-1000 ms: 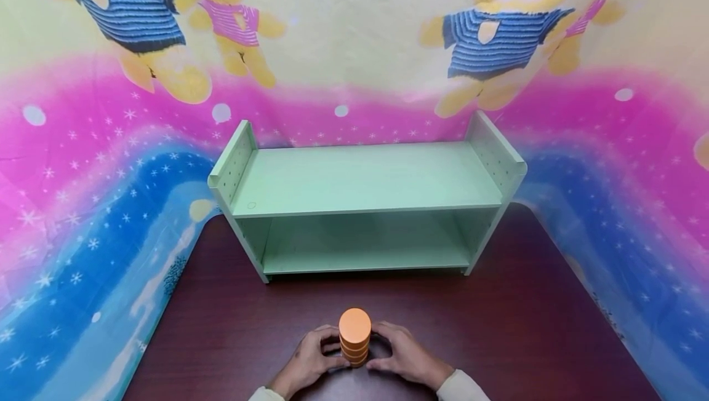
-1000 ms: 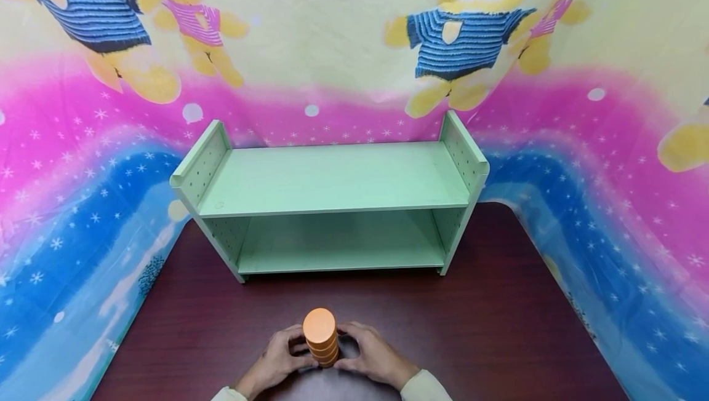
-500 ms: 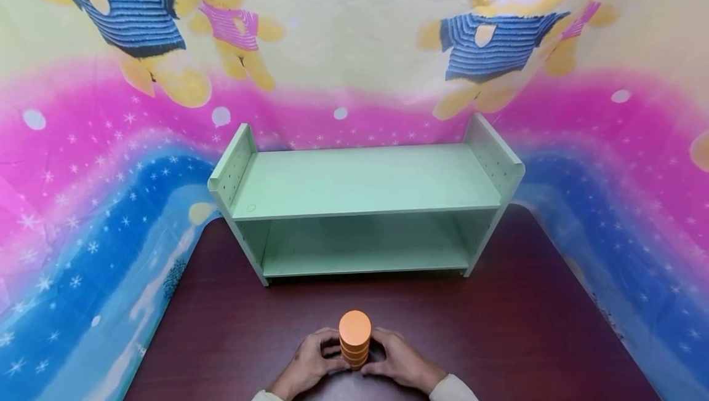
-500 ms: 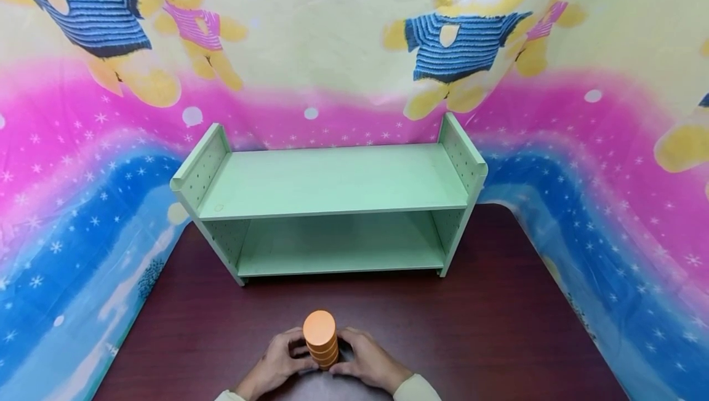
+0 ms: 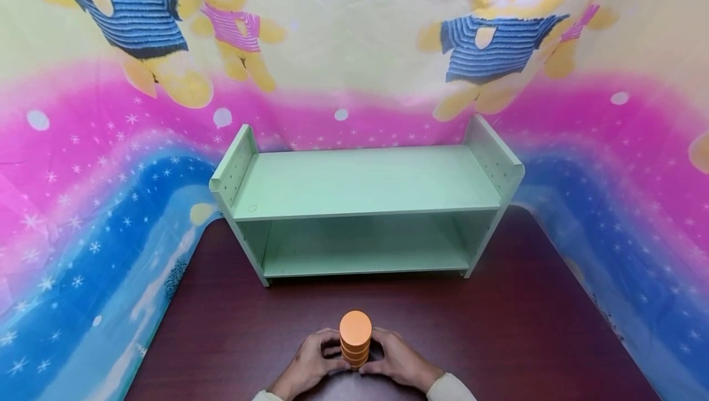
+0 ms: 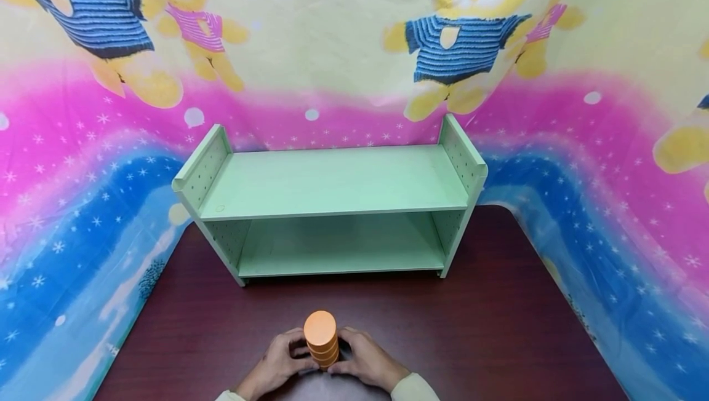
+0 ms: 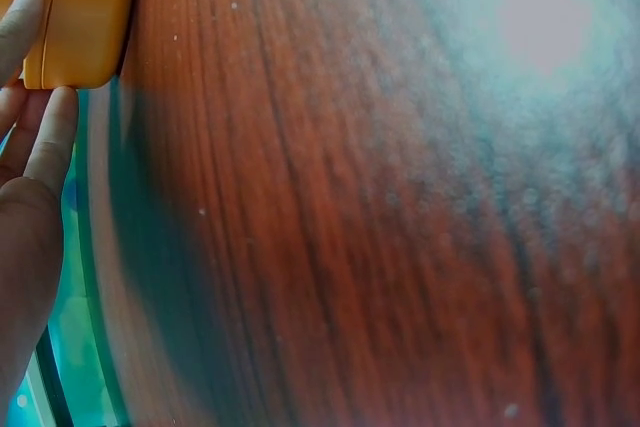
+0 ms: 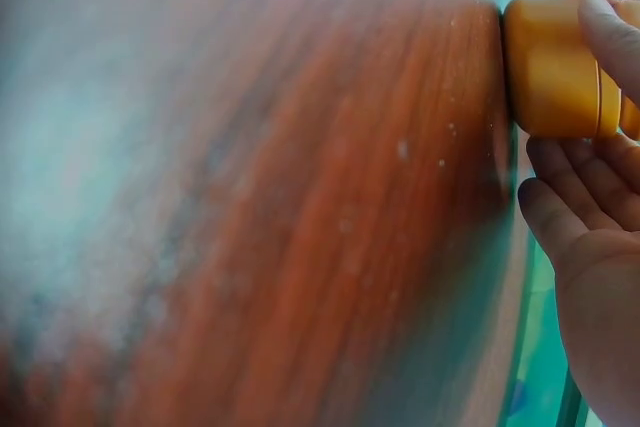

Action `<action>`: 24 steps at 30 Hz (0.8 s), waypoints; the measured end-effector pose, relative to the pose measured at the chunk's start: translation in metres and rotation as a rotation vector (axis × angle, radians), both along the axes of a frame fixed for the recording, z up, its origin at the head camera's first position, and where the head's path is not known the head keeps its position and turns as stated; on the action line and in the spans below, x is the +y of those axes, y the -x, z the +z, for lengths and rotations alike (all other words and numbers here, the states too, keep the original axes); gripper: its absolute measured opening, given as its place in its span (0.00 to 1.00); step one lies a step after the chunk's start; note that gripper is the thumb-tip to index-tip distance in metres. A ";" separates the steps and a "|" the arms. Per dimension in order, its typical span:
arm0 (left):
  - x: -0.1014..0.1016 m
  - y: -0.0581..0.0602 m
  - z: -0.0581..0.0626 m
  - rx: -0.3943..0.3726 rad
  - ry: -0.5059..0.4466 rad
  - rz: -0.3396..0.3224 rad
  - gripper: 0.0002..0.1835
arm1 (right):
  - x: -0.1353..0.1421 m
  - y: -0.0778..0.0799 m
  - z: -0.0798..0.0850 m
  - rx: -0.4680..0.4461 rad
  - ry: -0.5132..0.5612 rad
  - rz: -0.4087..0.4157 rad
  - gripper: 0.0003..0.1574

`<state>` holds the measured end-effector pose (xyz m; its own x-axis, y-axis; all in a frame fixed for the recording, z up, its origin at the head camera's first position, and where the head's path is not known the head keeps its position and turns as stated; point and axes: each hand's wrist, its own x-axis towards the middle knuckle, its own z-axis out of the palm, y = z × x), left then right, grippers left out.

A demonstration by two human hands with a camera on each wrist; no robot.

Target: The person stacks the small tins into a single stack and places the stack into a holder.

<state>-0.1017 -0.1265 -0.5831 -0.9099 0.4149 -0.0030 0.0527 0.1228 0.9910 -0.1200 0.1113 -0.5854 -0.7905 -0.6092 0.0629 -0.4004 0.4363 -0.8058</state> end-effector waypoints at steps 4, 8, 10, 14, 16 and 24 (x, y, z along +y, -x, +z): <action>0.000 0.000 -0.001 -0.008 -0.004 -0.001 0.22 | 0.000 0.000 -0.001 -0.019 0.013 0.009 0.36; 0.000 0.001 0.000 -0.029 -0.007 -0.001 0.22 | 0.000 0.000 -0.001 -0.027 0.030 0.020 0.36; 0.000 0.001 0.000 -0.031 -0.001 0.001 0.22 | 0.000 0.000 -0.002 -0.013 0.039 0.026 0.36; 0.000 0.001 0.002 -0.027 0.004 0.011 0.22 | 0.000 0.001 -0.002 0.001 0.053 0.030 0.37; 0.001 0.001 0.003 -0.022 0.001 0.015 0.22 | 0.001 0.001 -0.001 -0.008 0.056 0.026 0.37; 0.005 0.004 0.009 0.017 -0.022 0.013 0.23 | 0.005 0.005 0.004 0.003 0.069 0.026 0.38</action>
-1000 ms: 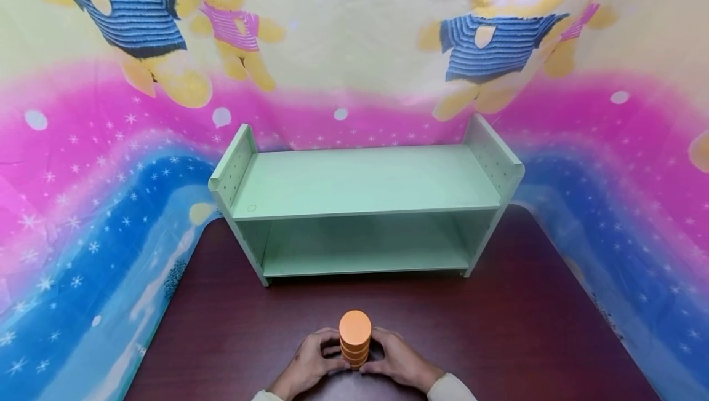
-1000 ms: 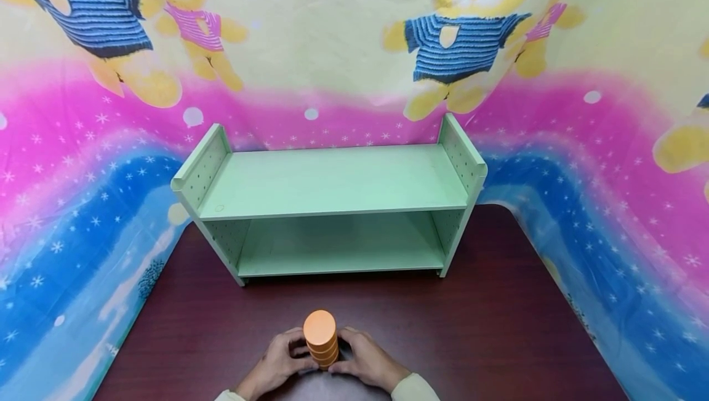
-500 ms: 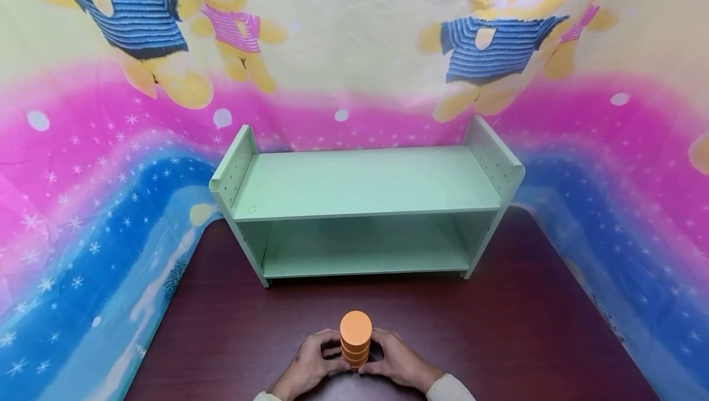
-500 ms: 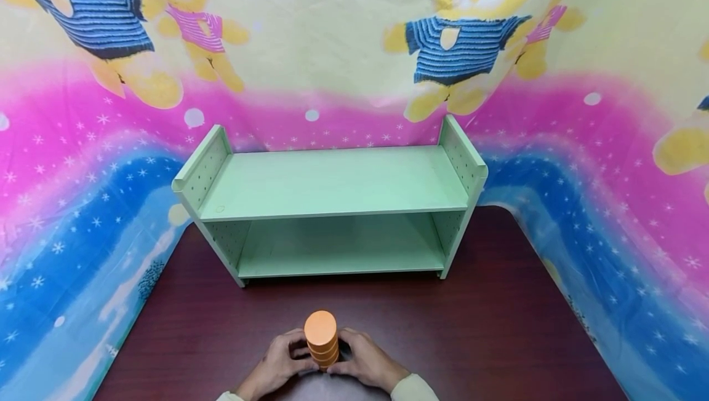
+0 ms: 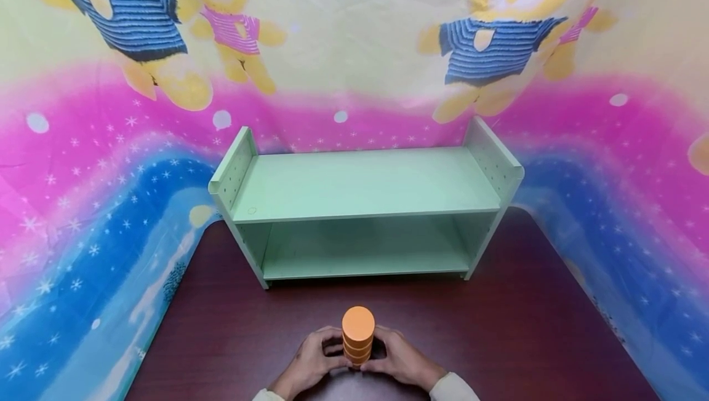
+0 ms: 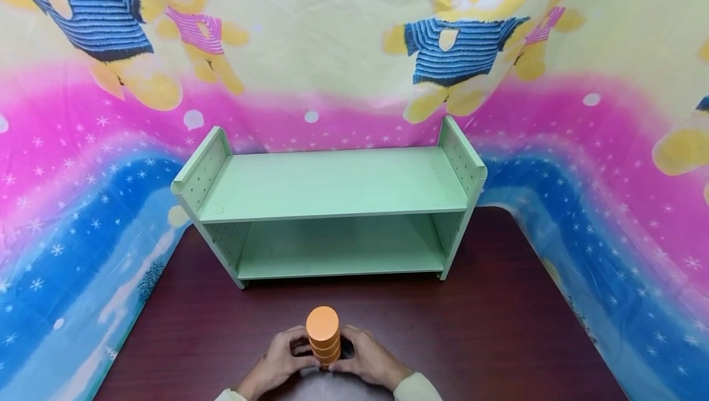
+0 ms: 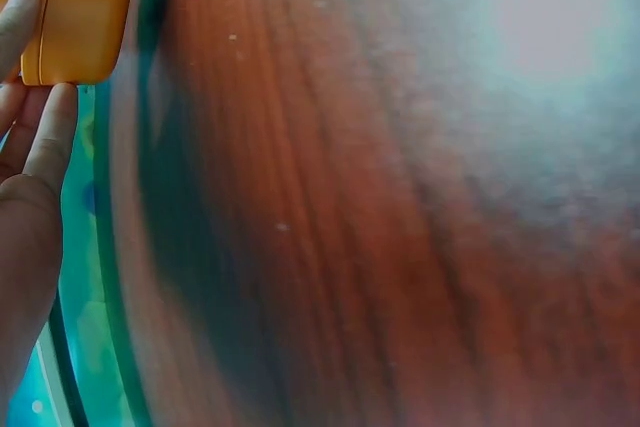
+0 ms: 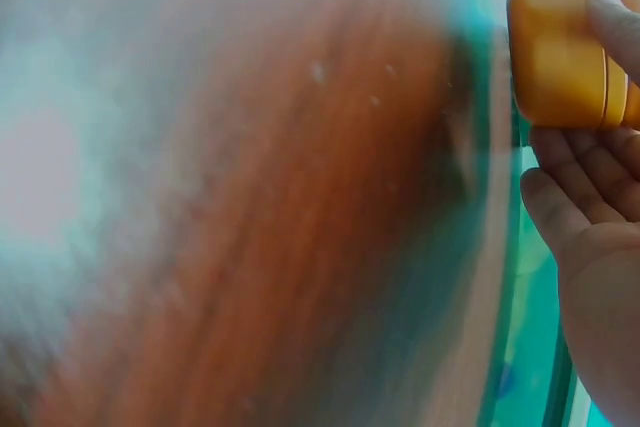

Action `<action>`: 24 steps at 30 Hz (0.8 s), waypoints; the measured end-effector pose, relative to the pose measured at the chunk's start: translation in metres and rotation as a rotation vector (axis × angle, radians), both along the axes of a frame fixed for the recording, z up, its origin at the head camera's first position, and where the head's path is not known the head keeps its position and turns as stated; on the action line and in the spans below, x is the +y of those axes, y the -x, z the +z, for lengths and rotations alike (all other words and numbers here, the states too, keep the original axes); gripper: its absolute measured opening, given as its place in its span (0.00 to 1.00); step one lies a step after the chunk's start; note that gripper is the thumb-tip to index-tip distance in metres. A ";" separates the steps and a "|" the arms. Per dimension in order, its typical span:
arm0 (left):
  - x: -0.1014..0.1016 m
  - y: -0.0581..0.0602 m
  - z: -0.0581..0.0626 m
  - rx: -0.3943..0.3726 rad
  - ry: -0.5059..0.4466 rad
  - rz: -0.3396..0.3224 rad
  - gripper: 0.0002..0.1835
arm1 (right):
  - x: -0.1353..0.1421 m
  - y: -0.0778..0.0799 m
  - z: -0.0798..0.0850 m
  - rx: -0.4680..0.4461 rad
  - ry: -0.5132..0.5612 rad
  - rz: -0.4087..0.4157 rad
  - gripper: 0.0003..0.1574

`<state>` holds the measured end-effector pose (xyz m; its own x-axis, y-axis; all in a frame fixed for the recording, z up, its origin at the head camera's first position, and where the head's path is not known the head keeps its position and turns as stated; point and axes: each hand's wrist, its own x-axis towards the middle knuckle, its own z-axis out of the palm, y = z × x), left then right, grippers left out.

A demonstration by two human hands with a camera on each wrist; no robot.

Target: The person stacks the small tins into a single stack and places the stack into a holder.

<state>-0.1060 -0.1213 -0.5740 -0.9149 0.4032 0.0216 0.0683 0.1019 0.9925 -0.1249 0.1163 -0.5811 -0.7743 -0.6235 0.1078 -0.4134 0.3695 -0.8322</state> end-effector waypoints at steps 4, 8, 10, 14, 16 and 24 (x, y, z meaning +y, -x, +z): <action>0.002 0.003 0.004 0.018 -0.011 -0.008 0.23 | 0.002 0.002 0.003 0.050 0.013 -0.005 0.38; 0.003 0.004 0.008 0.030 -0.023 -0.026 0.22 | 0.004 0.003 0.006 0.083 0.023 -0.006 0.38; 0.004 0.005 0.010 0.039 -0.024 -0.031 0.22 | 0.005 0.003 0.007 0.098 0.032 -0.006 0.38; 0.005 0.006 0.014 0.051 -0.020 -0.028 0.22 | 0.006 0.005 0.010 0.135 0.044 0.000 0.37; 0.006 0.007 0.016 0.047 -0.020 -0.026 0.22 | 0.007 0.006 0.012 0.135 0.048 0.005 0.37; 0.010 0.011 0.028 0.042 -0.004 -0.026 0.21 | 0.012 0.010 0.024 0.118 0.040 0.016 0.38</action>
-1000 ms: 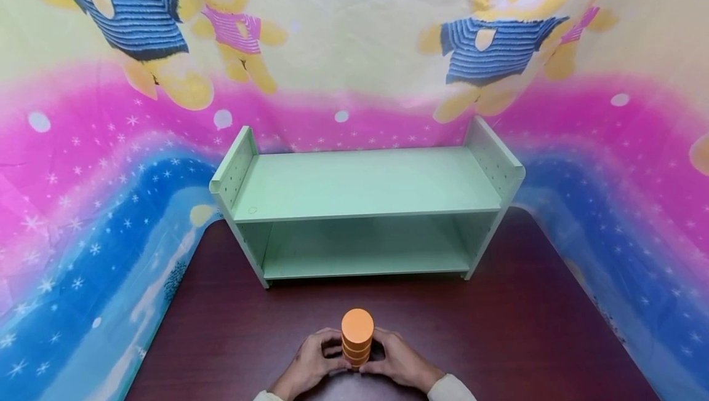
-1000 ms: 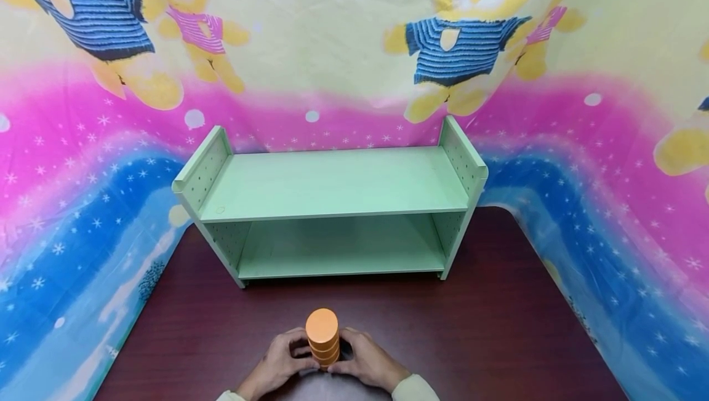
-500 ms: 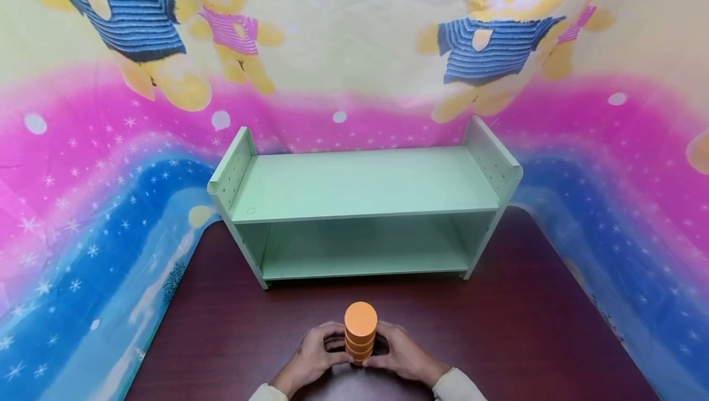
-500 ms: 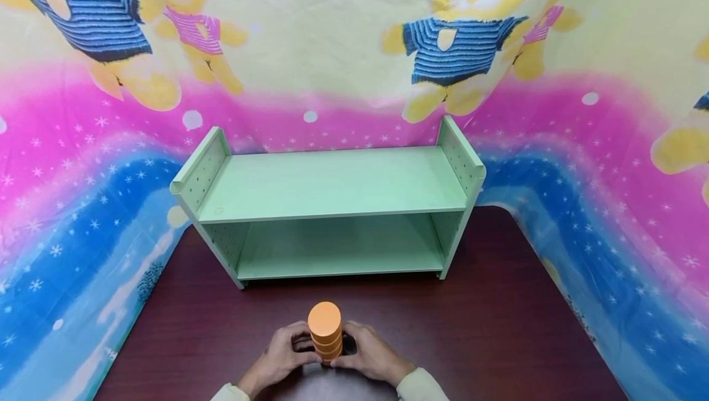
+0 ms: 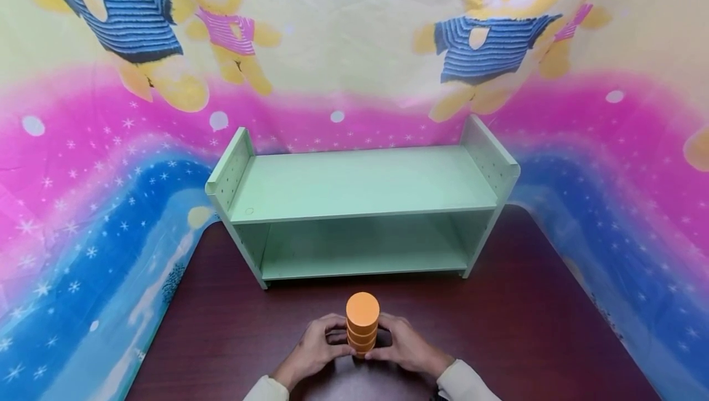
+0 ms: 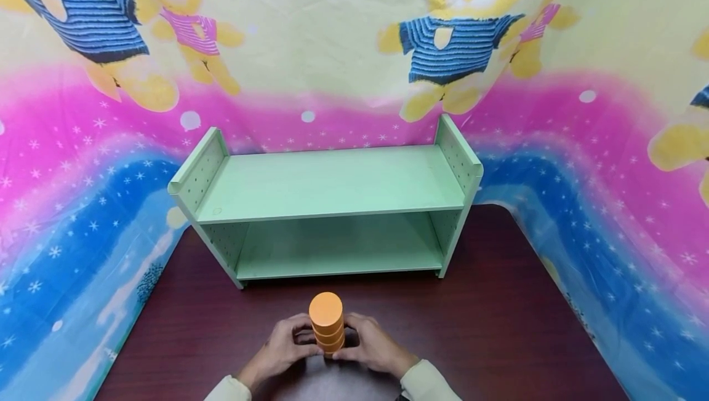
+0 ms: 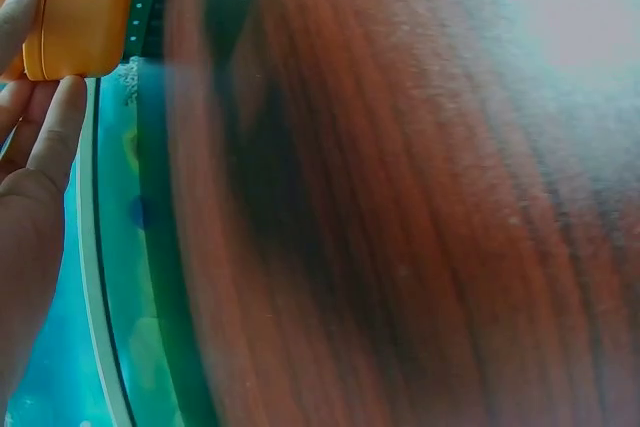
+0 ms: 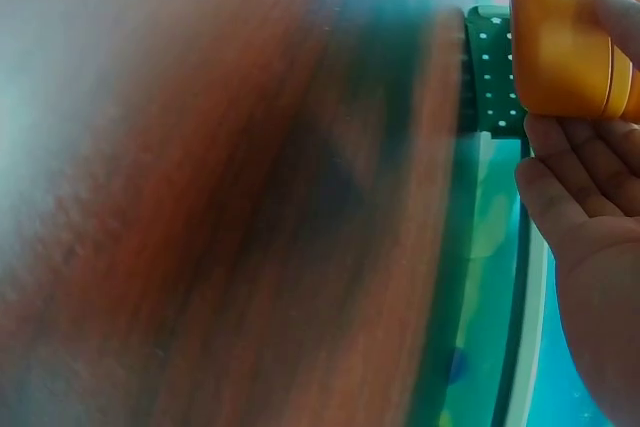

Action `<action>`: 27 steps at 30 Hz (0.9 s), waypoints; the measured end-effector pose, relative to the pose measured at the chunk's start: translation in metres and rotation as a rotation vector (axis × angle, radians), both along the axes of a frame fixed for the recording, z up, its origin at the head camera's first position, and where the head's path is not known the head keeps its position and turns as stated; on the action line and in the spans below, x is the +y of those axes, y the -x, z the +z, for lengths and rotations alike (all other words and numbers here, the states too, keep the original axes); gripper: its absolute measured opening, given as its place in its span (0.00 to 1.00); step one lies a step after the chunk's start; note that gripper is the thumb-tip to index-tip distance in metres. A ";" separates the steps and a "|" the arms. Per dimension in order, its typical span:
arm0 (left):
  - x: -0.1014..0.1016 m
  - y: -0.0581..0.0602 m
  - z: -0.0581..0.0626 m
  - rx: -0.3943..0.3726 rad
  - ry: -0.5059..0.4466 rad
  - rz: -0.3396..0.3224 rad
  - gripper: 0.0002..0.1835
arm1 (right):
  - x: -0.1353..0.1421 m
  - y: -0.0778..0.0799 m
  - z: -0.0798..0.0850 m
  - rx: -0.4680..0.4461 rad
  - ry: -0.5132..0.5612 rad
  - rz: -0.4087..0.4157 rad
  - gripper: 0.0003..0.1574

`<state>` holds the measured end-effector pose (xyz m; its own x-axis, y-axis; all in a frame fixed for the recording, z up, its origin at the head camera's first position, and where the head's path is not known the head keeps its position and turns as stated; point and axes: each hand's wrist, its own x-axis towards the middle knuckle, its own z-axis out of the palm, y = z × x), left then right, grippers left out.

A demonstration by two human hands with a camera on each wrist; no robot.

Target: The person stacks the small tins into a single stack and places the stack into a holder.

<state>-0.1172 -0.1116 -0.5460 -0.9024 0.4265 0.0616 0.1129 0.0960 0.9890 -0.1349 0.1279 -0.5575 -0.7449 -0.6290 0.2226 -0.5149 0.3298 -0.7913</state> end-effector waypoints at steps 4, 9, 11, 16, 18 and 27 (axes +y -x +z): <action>0.000 0.002 0.005 0.021 0.008 -0.016 0.21 | 0.002 0.002 0.007 -0.033 -0.015 -0.001 0.39; 0.002 0.005 0.010 0.054 0.016 -0.028 0.21 | 0.006 0.003 0.015 -0.053 -0.012 0.008 0.39; 0.003 0.006 0.012 0.063 0.026 -0.030 0.21 | 0.007 0.003 0.018 -0.057 -0.007 0.014 0.40; 0.004 0.008 0.019 0.074 0.035 -0.050 0.21 | 0.009 0.004 0.026 -0.059 -0.014 0.014 0.40; 0.004 0.008 0.021 0.076 0.033 -0.056 0.21 | 0.009 0.004 0.028 -0.055 -0.020 0.009 0.40; 0.006 0.010 0.031 0.102 0.027 -0.055 0.20 | 0.012 0.005 0.038 -0.042 -0.019 -0.001 0.41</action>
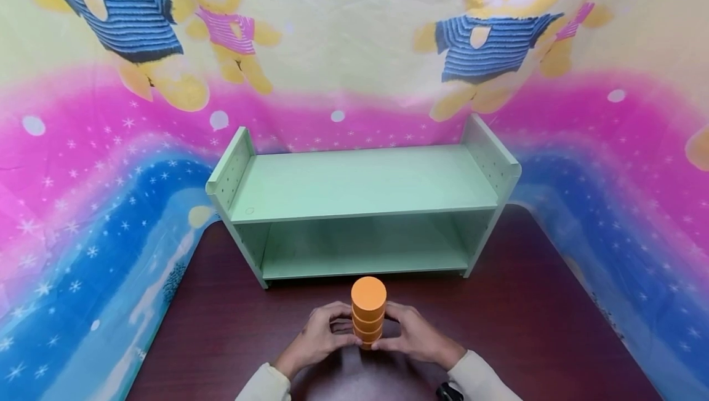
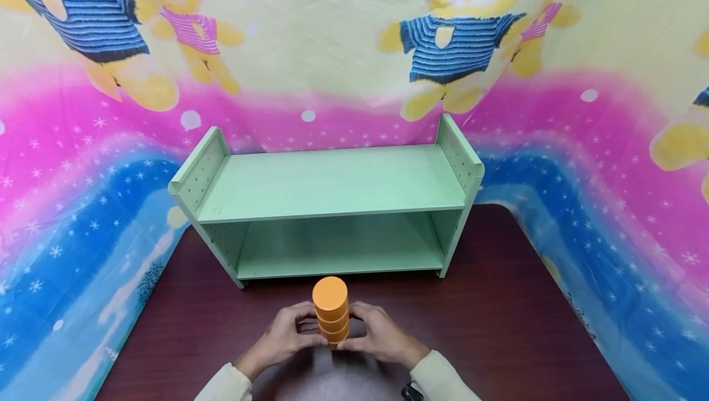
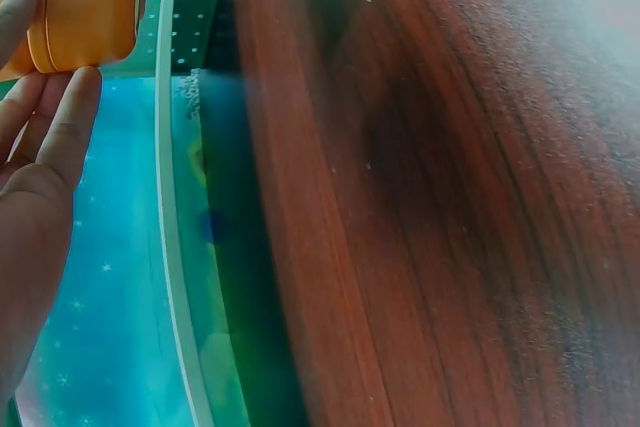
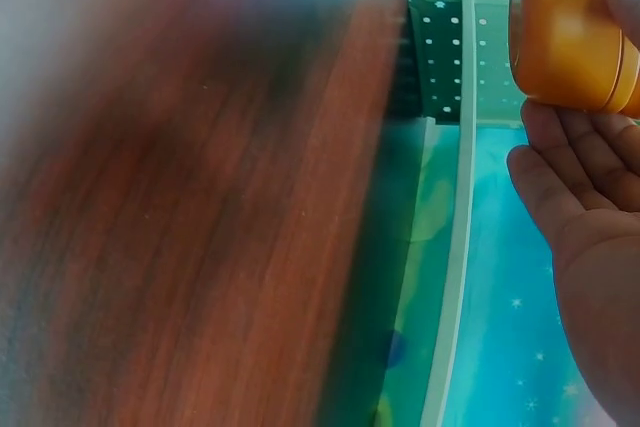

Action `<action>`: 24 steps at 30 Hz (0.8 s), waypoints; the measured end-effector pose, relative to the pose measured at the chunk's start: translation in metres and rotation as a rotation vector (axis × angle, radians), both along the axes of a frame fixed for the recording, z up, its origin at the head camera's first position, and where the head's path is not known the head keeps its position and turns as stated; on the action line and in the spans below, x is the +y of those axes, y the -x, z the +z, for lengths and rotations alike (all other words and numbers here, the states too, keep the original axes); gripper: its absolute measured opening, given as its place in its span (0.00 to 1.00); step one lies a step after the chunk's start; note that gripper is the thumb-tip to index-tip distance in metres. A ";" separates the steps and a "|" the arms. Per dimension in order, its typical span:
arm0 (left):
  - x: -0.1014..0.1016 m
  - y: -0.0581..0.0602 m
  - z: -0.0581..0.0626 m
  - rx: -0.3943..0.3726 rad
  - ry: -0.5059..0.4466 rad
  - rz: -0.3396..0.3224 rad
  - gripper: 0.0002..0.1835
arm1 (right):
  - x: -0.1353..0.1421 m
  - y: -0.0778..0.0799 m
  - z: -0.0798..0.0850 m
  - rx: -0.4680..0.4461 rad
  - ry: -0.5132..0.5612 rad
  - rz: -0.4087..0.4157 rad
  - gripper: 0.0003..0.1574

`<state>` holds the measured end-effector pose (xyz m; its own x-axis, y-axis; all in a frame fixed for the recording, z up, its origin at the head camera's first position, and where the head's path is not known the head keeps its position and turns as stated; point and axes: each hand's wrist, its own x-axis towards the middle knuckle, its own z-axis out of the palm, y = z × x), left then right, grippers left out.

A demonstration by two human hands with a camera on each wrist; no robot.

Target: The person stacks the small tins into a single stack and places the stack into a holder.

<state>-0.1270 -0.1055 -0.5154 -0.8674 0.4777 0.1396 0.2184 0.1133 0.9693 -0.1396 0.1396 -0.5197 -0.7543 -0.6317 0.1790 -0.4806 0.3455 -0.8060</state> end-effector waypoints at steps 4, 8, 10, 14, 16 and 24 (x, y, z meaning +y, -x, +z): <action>0.000 0.001 0.003 0.001 -0.006 -0.008 0.20 | 0.002 0.000 0.003 -0.007 -0.011 -0.006 0.40; 0.000 0.002 0.006 0.007 -0.013 -0.020 0.21 | 0.003 0.000 0.006 0.006 -0.016 -0.006 0.40; 0.001 0.003 0.007 0.010 -0.020 -0.027 0.21 | 0.003 0.001 0.008 0.025 -0.015 -0.006 0.40; 0.001 0.005 0.010 0.022 -0.033 -0.030 0.21 | 0.003 0.003 0.013 0.051 -0.008 -0.006 0.40; 0.001 0.006 0.011 0.041 -0.034 -0.027 0.21 | 0.004 0.004 0.016 0.052 -0.003 -0.002 0.40; 0.002 0.008 0.017 0.064 -0.045 -0.026 0.20 | 0.005 0.008 0.023 0.070 0.005 0.015 0.39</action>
